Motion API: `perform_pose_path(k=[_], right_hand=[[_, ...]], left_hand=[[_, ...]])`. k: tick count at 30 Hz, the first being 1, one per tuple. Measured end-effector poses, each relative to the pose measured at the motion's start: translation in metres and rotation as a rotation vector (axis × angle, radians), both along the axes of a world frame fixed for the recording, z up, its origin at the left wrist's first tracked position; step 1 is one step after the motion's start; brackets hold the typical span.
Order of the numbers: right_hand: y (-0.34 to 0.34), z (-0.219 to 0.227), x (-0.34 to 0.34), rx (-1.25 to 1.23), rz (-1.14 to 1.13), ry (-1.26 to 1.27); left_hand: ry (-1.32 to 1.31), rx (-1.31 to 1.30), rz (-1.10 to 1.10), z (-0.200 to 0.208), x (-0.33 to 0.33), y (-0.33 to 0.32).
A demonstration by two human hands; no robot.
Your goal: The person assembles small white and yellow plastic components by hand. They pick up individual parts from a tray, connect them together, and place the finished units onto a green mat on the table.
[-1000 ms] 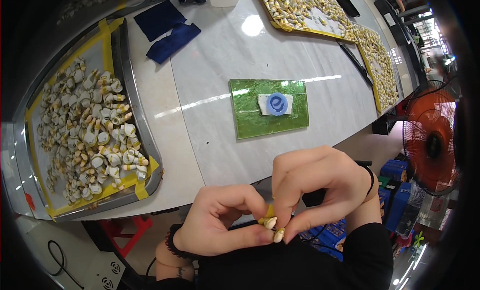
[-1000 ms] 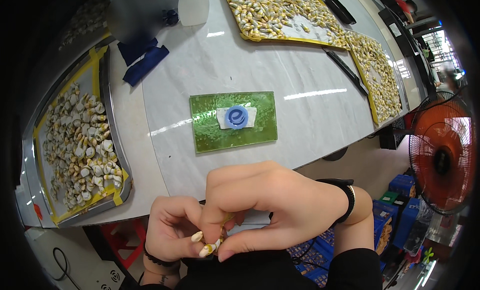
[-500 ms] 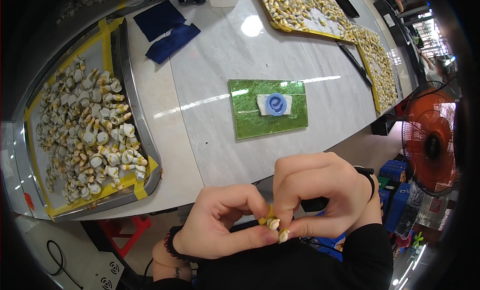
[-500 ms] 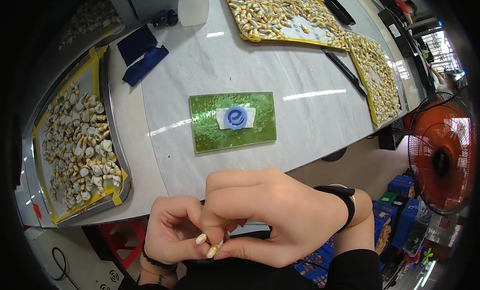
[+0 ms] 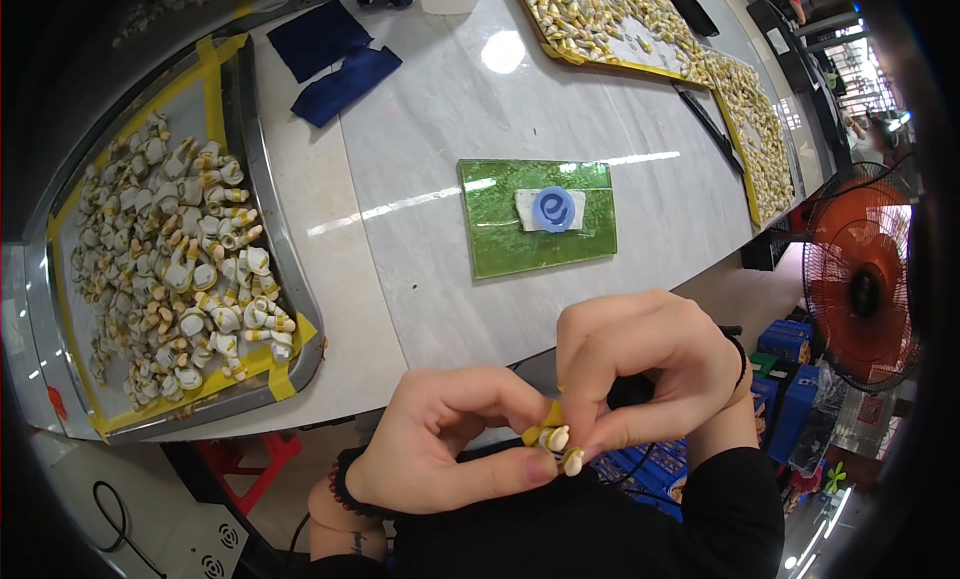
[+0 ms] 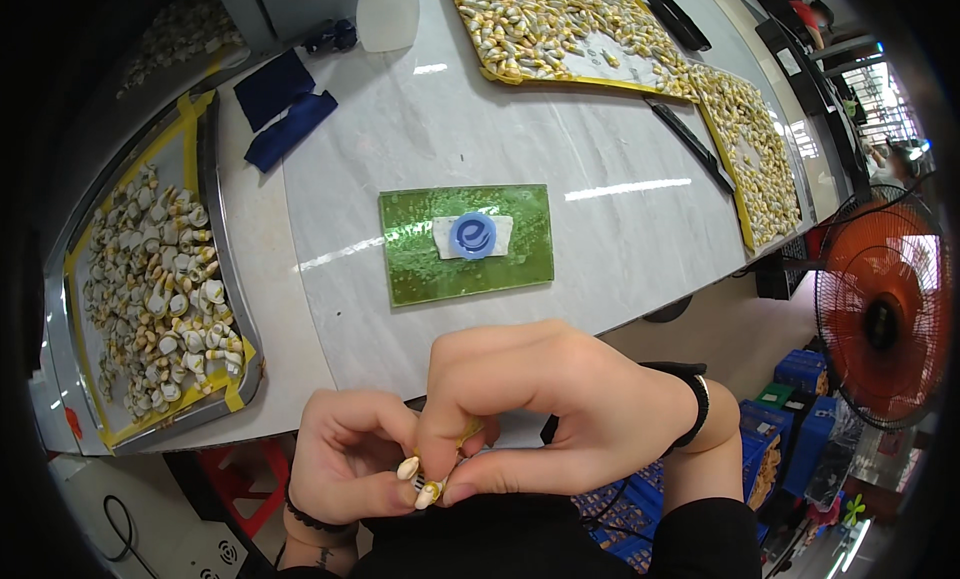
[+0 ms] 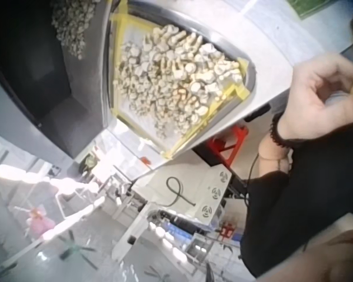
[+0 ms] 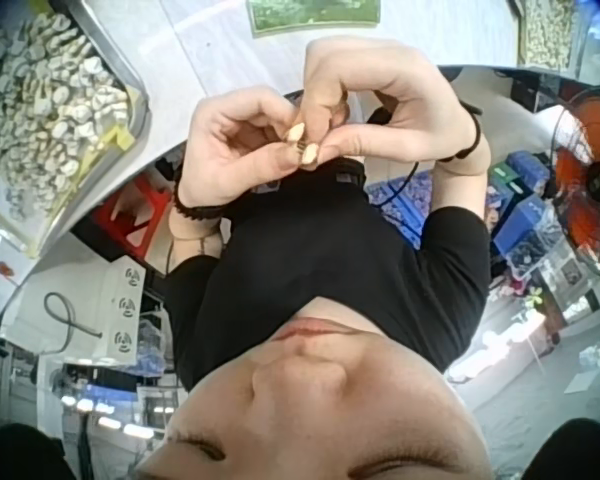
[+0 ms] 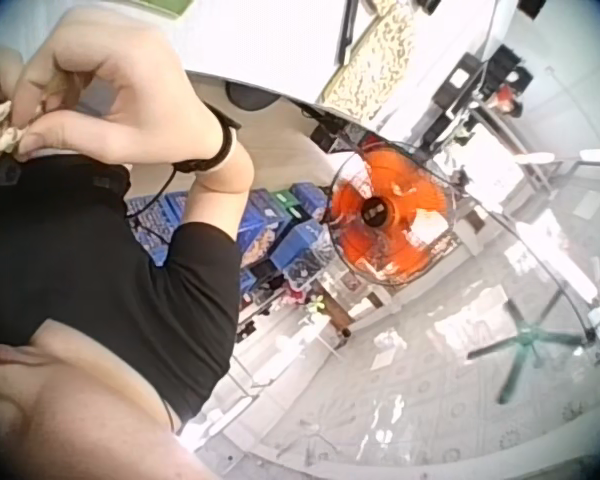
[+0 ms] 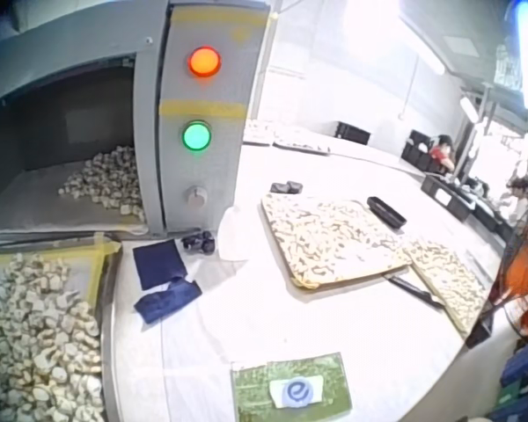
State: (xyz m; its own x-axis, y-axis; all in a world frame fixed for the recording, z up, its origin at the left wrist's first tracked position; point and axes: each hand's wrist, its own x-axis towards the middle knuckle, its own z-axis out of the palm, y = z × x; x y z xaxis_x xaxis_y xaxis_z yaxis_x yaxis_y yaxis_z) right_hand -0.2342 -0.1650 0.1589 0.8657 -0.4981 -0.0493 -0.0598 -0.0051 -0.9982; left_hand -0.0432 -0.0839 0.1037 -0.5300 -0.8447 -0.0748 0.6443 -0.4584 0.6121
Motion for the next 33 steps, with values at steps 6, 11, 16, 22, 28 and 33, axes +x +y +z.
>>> perform_pose_path(k=[6, 11, 16, 22, 28, 33], right_hand=[[0.0006, -0.0004, -0.0007, -0.027, -0.004, -0.015], [0.0016, -0.001, -0.0015, -0.02, -0.015, -0.017], [0.0031, -0.001, -0.0019, 0.018, -0.022, -0.035], [0.0058, -0.0007, -0.0014, 0.014, -0.046, -0.023], [0.0051, -0.0015, -0.0017, 0.016, -0.044, -0.043], [0.0042, -0.0056, -0.0033, -0.001, -0.056, -0.05]], left_hand=[[0.008, 0.011, -0.056, -0.0015, 0.0022, -0.0009], [0.004, 0.016, -0.054, -0.0006, 0.0009, -0.0002], [0.018, 0.016, -0.056, 0.0012, 0.0, -0.0004], [0.02, 0.018, -0.054, 0.0017, 0.001, -0.0004], [0.019, 0.025, -0.047, 0.0023, 0.0001, 0.0004], [-0.013, 0.04, -0.046, 0.004, -0.0004, -0.0013]])
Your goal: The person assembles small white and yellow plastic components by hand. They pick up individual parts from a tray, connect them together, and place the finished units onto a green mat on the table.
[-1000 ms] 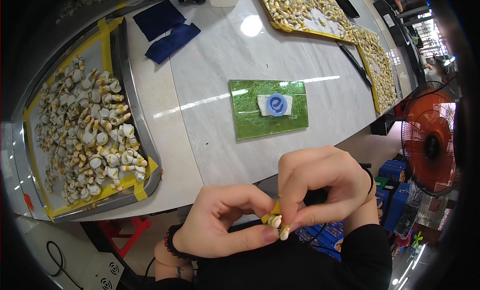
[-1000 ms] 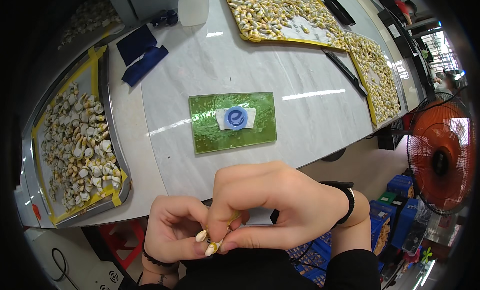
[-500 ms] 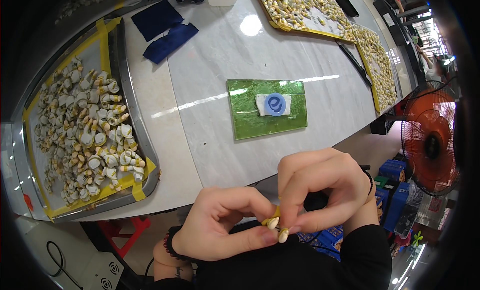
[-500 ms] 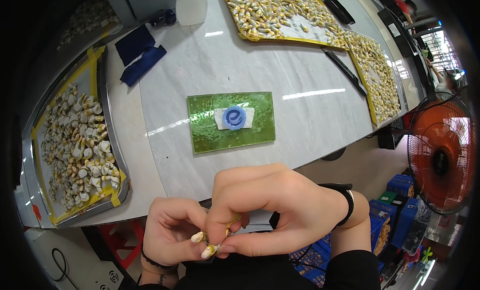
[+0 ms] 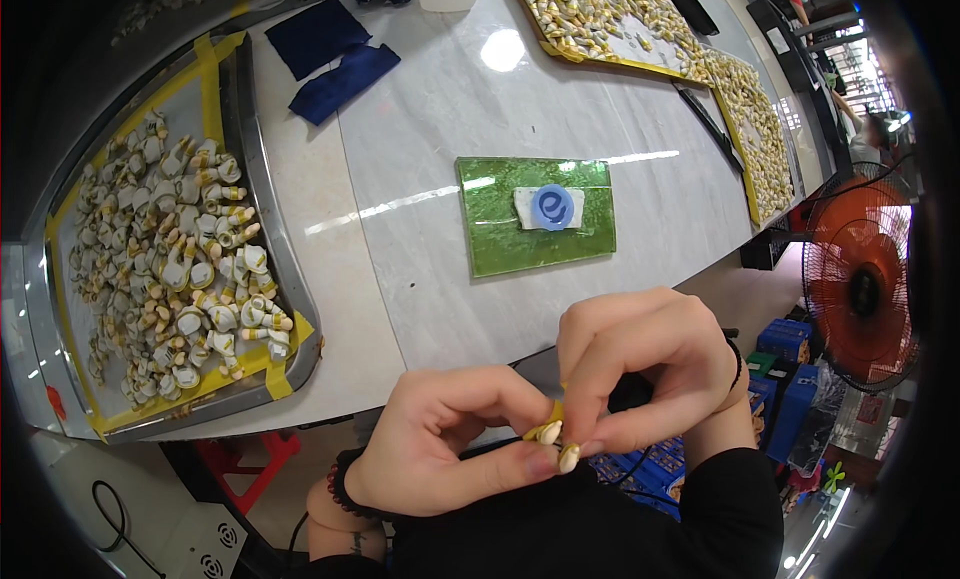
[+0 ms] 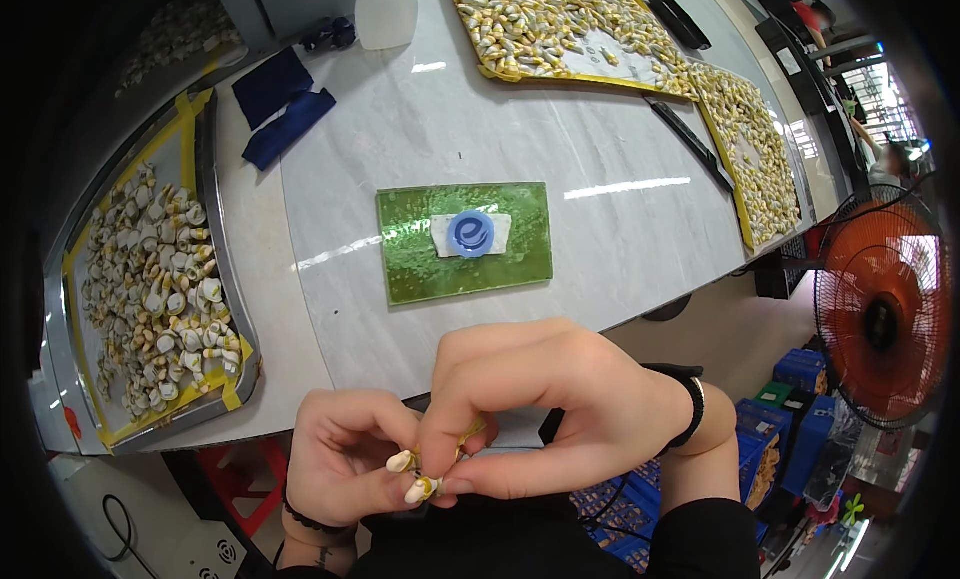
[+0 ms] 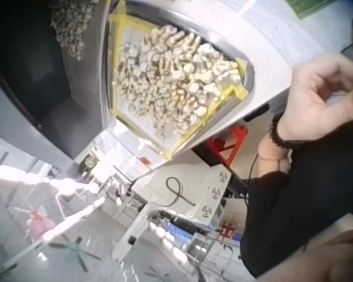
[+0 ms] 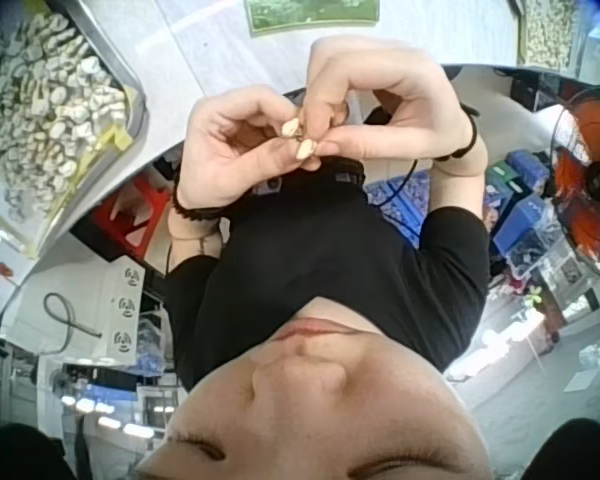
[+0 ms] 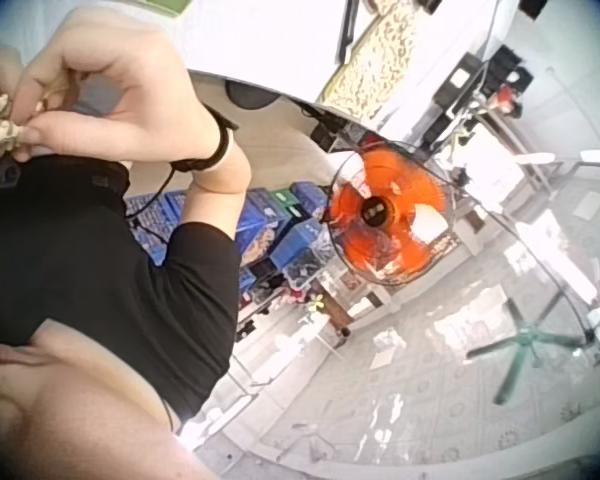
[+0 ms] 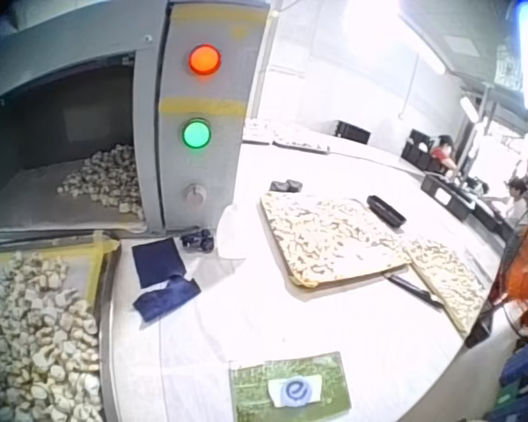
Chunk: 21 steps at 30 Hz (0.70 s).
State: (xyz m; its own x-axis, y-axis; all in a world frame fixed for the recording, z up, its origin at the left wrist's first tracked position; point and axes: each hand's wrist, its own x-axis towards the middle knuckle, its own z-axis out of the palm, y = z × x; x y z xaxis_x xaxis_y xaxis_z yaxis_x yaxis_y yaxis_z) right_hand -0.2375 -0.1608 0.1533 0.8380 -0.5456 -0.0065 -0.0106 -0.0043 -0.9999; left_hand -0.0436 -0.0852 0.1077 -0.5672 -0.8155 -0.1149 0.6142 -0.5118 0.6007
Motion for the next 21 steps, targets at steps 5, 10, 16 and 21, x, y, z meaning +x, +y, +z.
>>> perform_pose_path(k=[5, 10, 16, 21], right_hand=[[0.0018, -0.0028, 0.0029, -0.014, -0.063, -0.004], [0.0001, 0.0002, -0.0008, -0.001, -0.008, 0.021], [-0.0016, -0.0008, -0.0008, 0.02, -0.004, 0.033], [-0.0013, 0.0003, 0.0005, 0.058, 0.016, 0.042]], left_hand=[[0.003, -0.032, -0.007, -0.0039, -0.0001, -0.0005], [0.004, -0.018, -0.008, -0.0029, -0.0005, -0.0013], [0.015, 0.006, -0.034, -0.004, 0.0004, -0.0035], [0.035, 0.013, -0.052, -0.0041, 0.0014, -0.0032]])
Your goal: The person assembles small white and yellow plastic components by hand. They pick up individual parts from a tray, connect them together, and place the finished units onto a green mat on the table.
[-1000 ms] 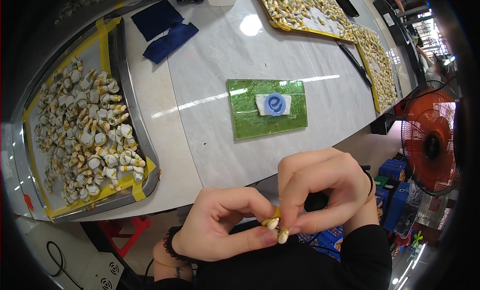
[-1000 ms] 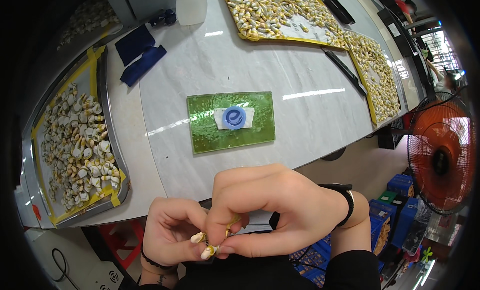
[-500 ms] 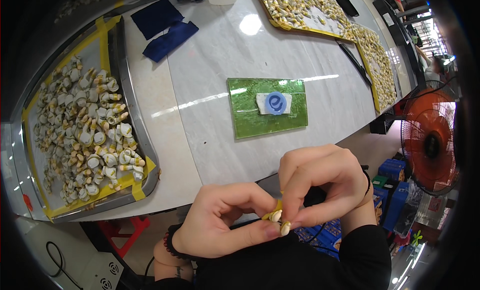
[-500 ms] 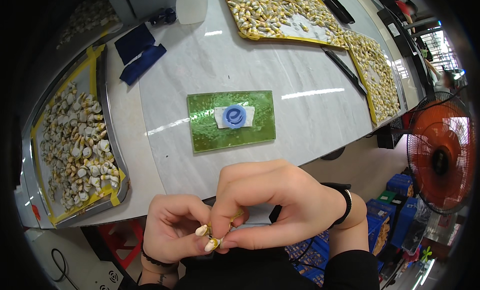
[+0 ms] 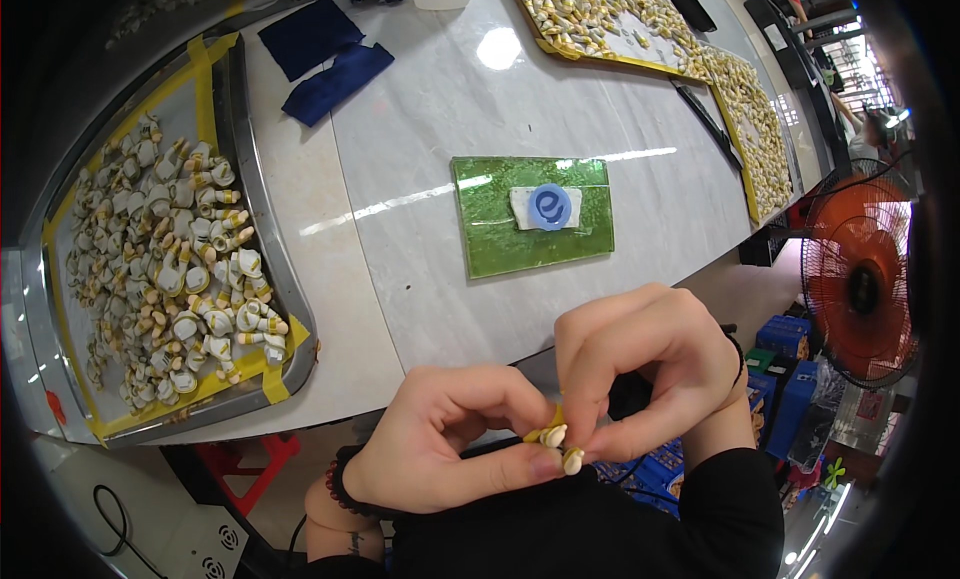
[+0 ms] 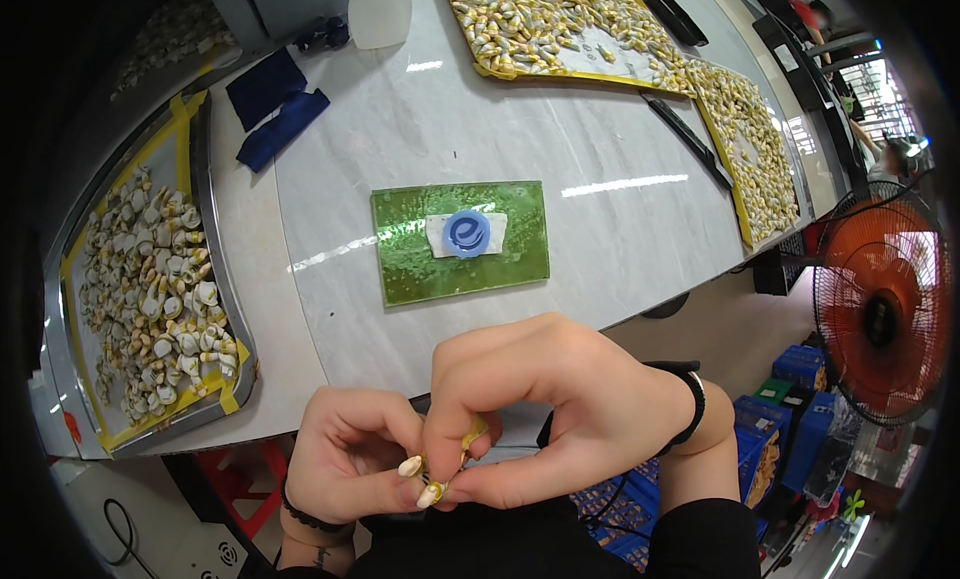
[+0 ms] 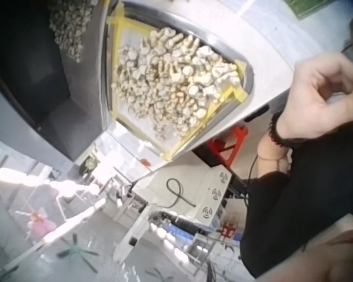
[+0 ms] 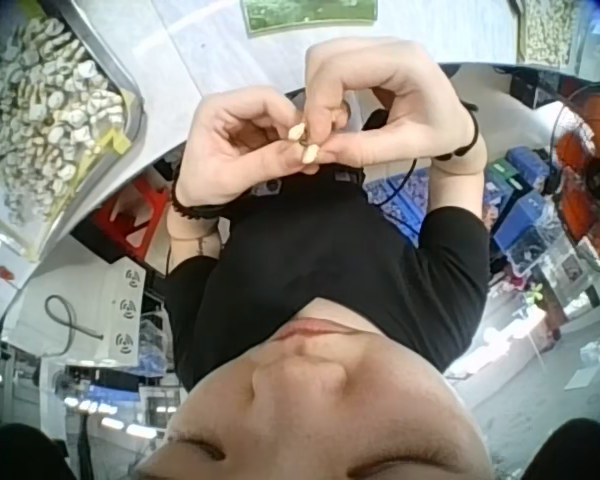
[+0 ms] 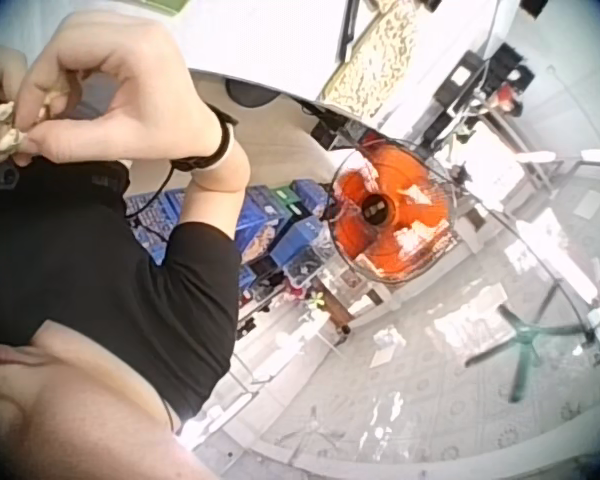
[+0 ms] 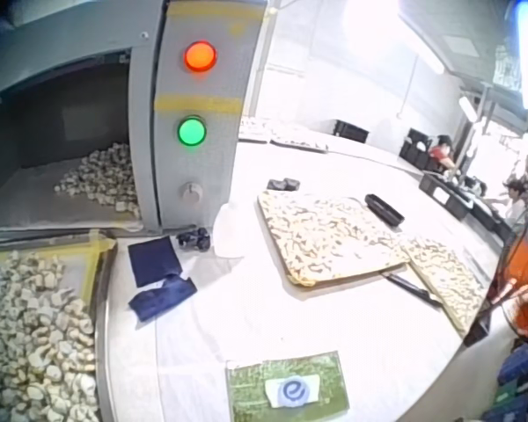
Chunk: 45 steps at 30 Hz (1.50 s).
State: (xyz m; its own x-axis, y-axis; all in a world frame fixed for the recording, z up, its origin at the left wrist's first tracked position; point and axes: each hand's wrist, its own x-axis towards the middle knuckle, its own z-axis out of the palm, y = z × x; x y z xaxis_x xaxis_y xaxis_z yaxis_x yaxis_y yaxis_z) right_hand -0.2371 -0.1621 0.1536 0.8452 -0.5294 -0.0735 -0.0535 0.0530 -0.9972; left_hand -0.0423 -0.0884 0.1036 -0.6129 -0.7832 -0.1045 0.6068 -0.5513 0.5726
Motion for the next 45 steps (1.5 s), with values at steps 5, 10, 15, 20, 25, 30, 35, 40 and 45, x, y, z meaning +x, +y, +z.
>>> perform_pose_path(k=[5, 10, 15, 20, 25, 30, 35, 40, 45], right_hand=[[-0.003, 0.002, 0.0, 0.009, 0.007, 0.012], [0.002, -0.004, 0.005, -0.067, -0.113, -0.045], [0.001, -0.001, 0.001, -0.013, -0.019, -0.024], [0.003, -0.001, 0.002, -0.06, -0.018, -0.006], [0.004, 0.002, 0.004, -0.083, -0.026, 0.005], [0.009, -0.001, 0.006, -0.164, -0.108, 0.009], [0.01, 0.001, 0.007, -0.19, -0.145, 0.029], [0.009, -0.003, 0.005, -0.23, -0.112, -0.005], [0.007, -0.004, 0.001, -0.169, -0.029, -0.061]], left_hand=[[0.007, 0.017, -0.004, 0.001, 0.0, -0.001], [0.008, 0.026, 0.011, 0.0, 0.0, -0.001], [-0.005, -0.005, 0.032, -0.002, -0.001, 0.001], [-0.005, 0.019, 0.021, -0.001, -0.001, 0.0], [-0.021, 0.027, 0.01, 0.0, 0.0, 0.0], [-0.033, 0.015, 0.012, 0.0, 0.001, 0.0], [-0.051, -0.013, 0.04, -0.002, 0.0, 0.001], [-0.067, -0.018, 0.062, -0.001, -0.002, 0.002], [-0.133, -0.139, 0.083, 0.0, -0.001, 0.003]])
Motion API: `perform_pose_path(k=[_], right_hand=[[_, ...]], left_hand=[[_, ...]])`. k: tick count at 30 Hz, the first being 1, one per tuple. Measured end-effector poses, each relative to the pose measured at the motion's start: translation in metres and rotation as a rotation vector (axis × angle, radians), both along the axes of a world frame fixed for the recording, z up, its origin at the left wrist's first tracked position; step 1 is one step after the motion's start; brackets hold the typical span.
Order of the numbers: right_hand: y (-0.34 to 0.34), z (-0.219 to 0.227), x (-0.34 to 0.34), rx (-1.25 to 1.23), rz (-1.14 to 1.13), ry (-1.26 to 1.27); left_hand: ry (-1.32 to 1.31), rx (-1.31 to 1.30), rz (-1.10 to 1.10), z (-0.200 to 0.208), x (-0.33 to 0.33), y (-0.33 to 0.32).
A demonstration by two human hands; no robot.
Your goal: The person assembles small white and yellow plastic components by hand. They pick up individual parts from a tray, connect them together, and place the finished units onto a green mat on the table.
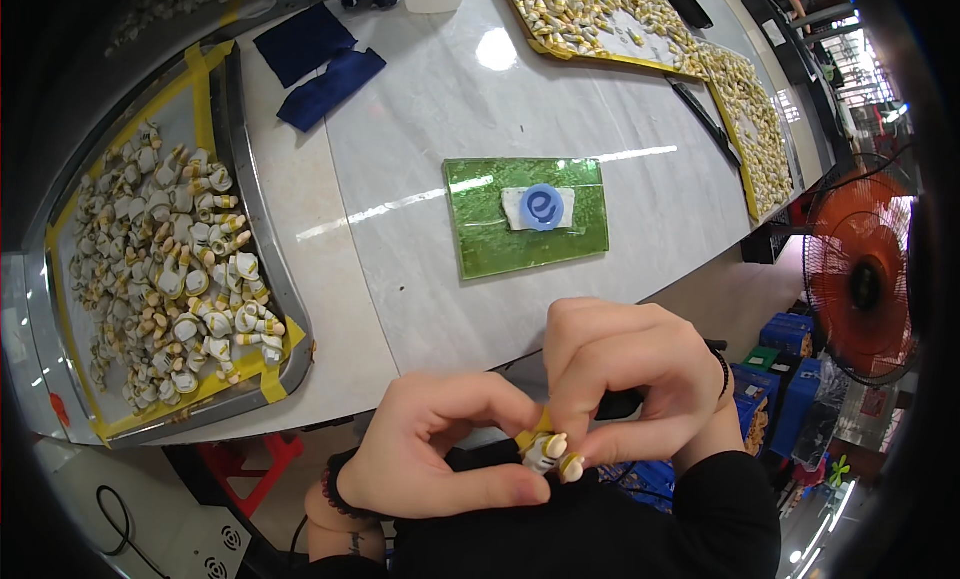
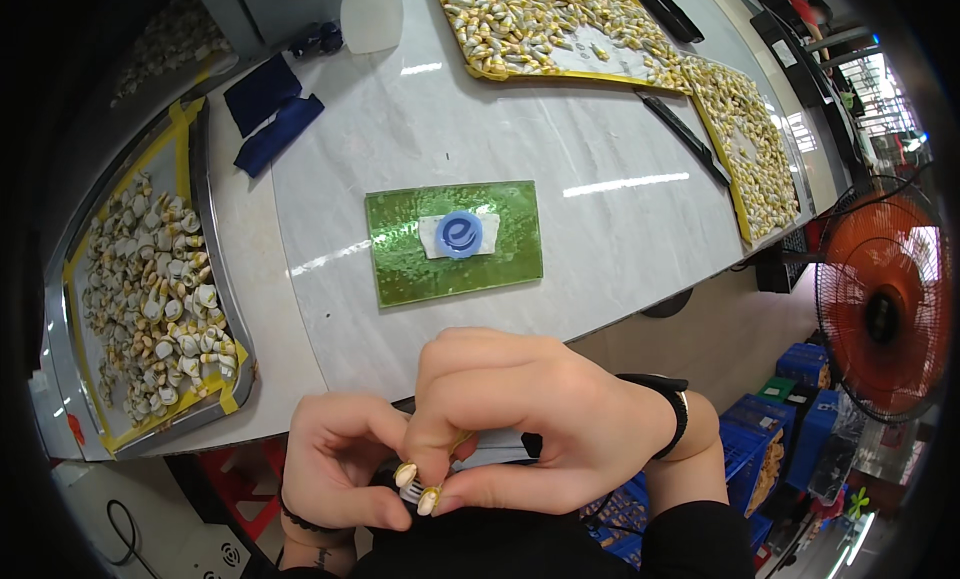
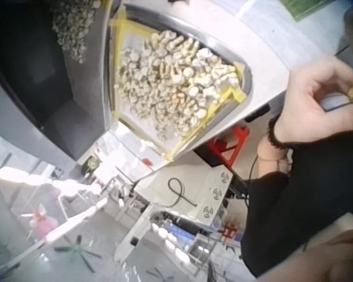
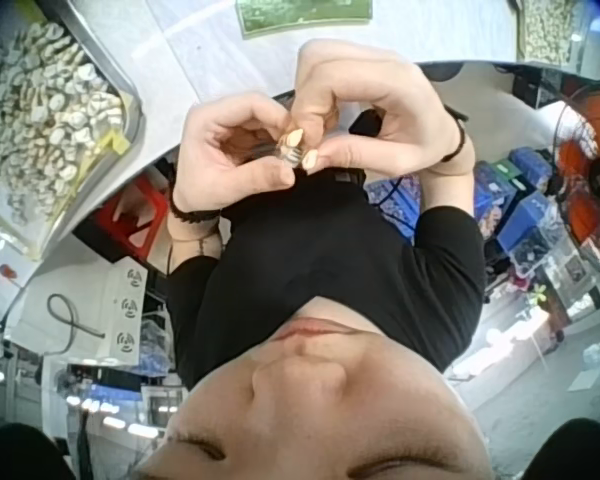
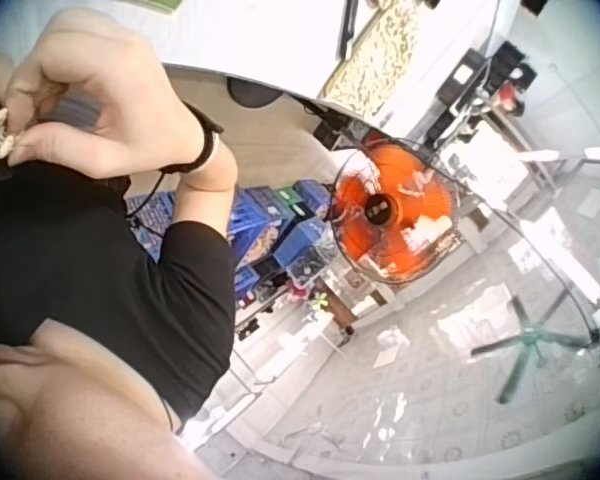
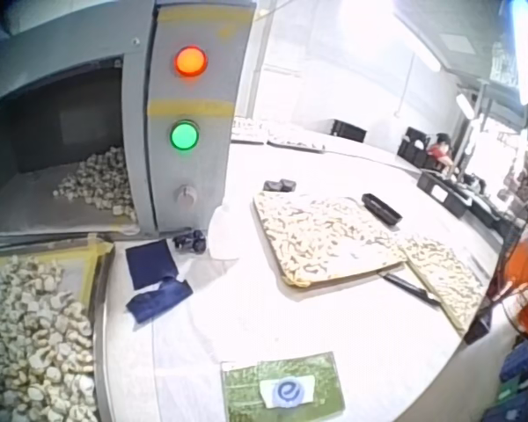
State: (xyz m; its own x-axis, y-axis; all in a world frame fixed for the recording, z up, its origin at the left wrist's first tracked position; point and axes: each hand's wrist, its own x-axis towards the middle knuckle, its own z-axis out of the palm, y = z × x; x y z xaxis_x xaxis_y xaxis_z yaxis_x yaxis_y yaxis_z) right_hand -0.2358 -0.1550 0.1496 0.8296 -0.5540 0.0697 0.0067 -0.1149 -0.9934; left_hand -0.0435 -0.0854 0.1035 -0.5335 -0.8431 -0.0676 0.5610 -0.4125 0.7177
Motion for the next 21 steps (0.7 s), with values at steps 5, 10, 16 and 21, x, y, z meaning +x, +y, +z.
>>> perform_pose_path(k=[5, 10, 16, 21], right_hand=[[-0.0005, -0.0069, 0.0016, -0.015, 0.003, -0.085], [0.0022, -0.0071, 0.002, 0.012, -0.02, -0.098], [0.0021, -0.0072, 0.001, -0.011, 0.017, -0.076], [0.0033, -0.0039, 0.0012, -0.023, 0.027, -0.064]], left_hand=[[0.003, -0.02, -0.001, -0.006, 0.0026, 0.0038], [0.036, -0.001, 0.022, -0.0062, -0.0007, 0.0047], [-0.006, -0.03, 0.01, -0.0045, -0.0014, 0.0046], [-0.023, -0.037, 0.009, -0.0036, -0.0017, 0.005]])
